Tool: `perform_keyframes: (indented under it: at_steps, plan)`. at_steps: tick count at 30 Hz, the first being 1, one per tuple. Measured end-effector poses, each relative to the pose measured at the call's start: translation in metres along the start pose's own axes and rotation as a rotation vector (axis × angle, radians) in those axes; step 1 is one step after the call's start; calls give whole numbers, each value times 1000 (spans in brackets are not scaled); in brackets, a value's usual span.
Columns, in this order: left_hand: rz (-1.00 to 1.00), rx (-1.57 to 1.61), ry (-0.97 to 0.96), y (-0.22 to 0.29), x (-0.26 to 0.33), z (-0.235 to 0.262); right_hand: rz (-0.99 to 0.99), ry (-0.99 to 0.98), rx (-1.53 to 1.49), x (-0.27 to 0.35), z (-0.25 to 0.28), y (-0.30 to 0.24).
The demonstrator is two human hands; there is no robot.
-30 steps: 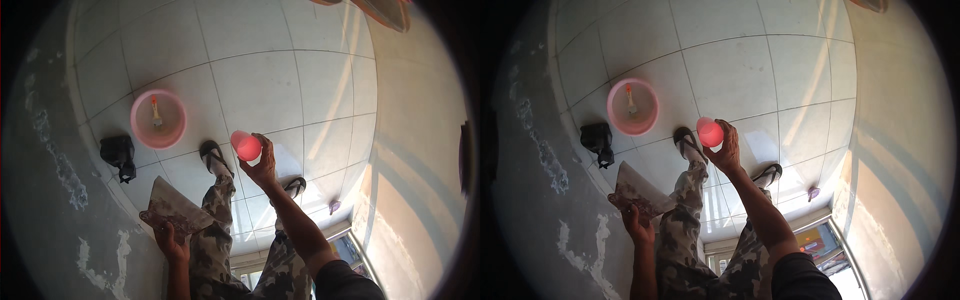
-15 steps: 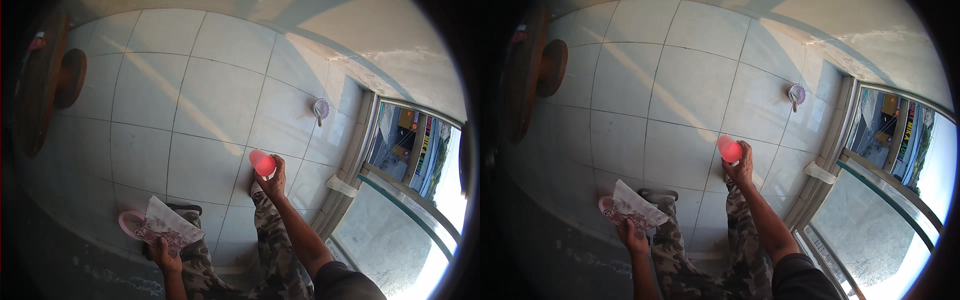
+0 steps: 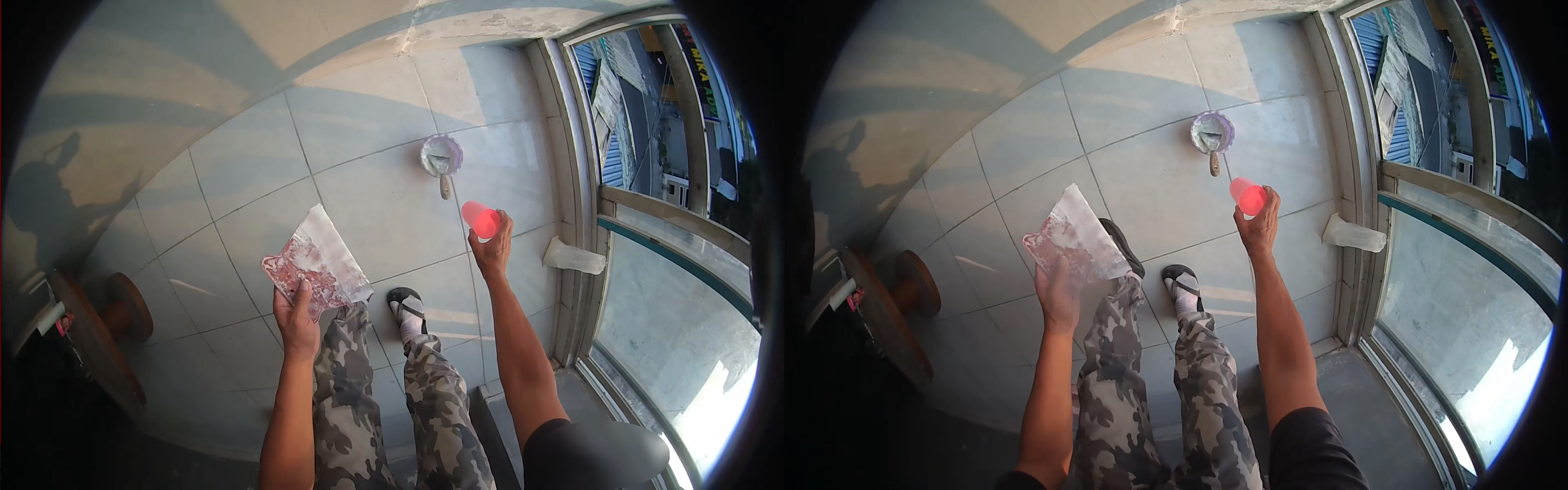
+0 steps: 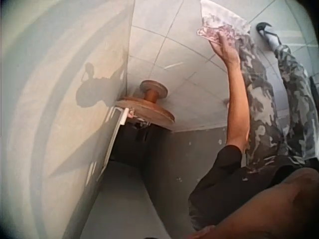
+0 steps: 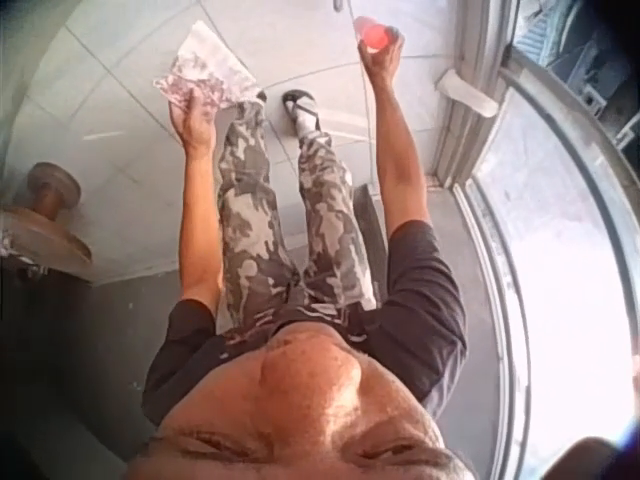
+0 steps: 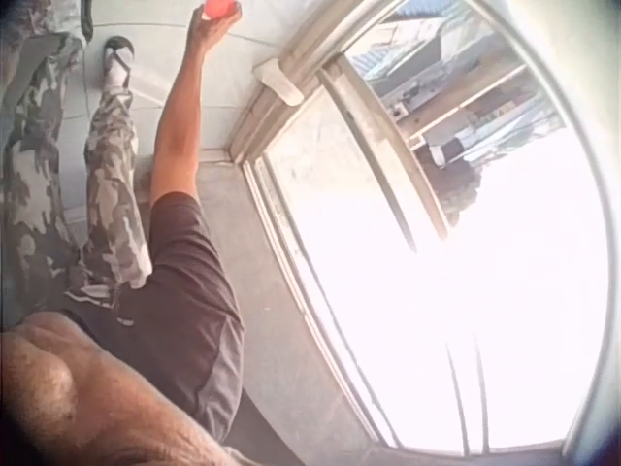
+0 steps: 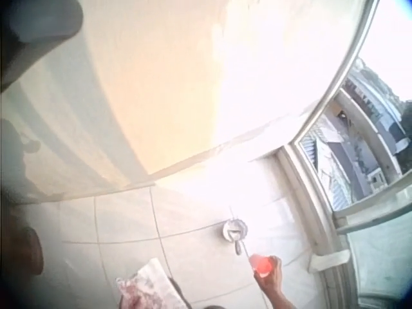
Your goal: Applying wall putty to a crack on a wall using a scraper and putty knife.
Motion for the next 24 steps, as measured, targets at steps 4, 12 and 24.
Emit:
perform_keyframes:
  at_steps: [4, 12, 24]
  plan:
    - [12, -116, -60, 1, -78, -48, -86, 4, 44, -16, -22, 45]
    - [141, -287, -111, -44, -200, -80, -266, -29, 210, -38, -81, 144]
    - [189, -331, -63, -112, -273, -85, -130, -7, 420, -38, -90, 112]
Point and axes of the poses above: each hand's wrist, its own x-axis away from the middle knuckle, its own z-axis out of the back of the hand, y = z × x, the point moved 7 cm from there along -x, towards the middle knuckle, and after that the axes turned 14 degrees about z, right-handed, at the moved point
